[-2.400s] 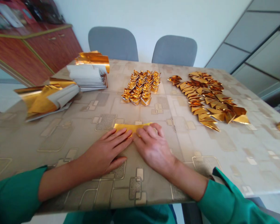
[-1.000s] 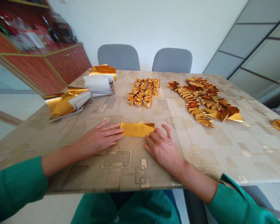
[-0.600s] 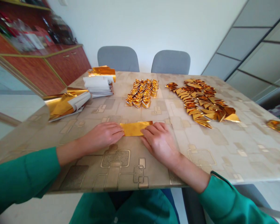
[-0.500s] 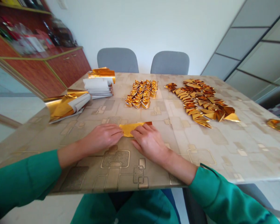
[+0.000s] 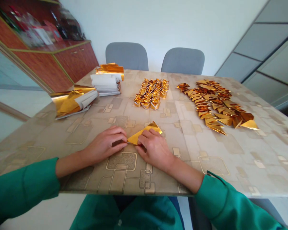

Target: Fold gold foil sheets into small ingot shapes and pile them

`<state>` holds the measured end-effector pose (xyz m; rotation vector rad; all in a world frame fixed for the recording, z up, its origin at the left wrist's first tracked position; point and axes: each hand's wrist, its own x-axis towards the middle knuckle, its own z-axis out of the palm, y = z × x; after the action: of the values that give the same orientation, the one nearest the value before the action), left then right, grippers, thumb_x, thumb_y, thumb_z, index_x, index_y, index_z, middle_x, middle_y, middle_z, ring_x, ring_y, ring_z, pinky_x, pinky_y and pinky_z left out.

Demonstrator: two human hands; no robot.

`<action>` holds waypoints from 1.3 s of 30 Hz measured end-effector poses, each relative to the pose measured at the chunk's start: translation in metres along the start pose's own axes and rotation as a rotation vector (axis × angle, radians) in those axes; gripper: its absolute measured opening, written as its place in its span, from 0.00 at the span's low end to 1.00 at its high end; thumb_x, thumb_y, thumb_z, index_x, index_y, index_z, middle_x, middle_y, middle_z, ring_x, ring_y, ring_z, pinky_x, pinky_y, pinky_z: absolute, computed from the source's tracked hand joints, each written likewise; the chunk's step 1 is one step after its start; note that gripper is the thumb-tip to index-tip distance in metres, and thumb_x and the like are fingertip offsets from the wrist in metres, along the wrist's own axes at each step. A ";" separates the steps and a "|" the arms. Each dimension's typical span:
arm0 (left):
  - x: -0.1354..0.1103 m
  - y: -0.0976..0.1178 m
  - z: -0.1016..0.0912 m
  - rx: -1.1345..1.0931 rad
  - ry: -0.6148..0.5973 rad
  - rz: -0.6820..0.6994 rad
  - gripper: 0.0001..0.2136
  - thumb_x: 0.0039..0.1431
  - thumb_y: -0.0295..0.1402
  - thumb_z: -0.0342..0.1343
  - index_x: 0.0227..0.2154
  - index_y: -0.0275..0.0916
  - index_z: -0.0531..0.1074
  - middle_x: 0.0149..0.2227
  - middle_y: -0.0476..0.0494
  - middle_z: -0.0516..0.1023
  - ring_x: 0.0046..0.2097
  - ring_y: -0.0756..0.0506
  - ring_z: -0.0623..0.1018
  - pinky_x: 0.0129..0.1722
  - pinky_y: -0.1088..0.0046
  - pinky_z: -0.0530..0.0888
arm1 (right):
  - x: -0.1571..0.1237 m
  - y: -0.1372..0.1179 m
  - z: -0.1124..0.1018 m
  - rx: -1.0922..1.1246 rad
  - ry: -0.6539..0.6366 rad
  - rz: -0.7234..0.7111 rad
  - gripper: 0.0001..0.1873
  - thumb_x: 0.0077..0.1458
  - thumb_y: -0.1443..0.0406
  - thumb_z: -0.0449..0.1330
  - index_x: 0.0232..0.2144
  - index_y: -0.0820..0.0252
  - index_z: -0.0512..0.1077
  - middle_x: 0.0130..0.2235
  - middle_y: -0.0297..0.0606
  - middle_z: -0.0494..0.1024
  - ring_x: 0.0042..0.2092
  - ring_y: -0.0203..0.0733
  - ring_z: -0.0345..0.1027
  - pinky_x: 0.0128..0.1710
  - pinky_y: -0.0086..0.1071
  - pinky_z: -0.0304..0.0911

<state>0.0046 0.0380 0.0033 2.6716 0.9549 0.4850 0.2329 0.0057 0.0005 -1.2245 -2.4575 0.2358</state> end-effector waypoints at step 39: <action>-0.014 0.019 0.012 0.373 0.127 0.196 0.14 0.65 0.28 0.49 0.51 0.35 0.70 0.49 0.40 0.75 0.51 0.41 0.71 0.62 0.56 0.61 | 0.015 0.015 0.017 -0.093 0.010 0.112 0.11 0.57 0.66 0.57 0.22 0.60 0.66 0.29 0.38 0.71 0.35 0.41 0.62 0.35 0.34 0.52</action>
<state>0.0095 0.0134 -0.0037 3.1241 0.8970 0.5726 0.2286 0.0269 -0.0158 -1.4012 -2.4178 0.1469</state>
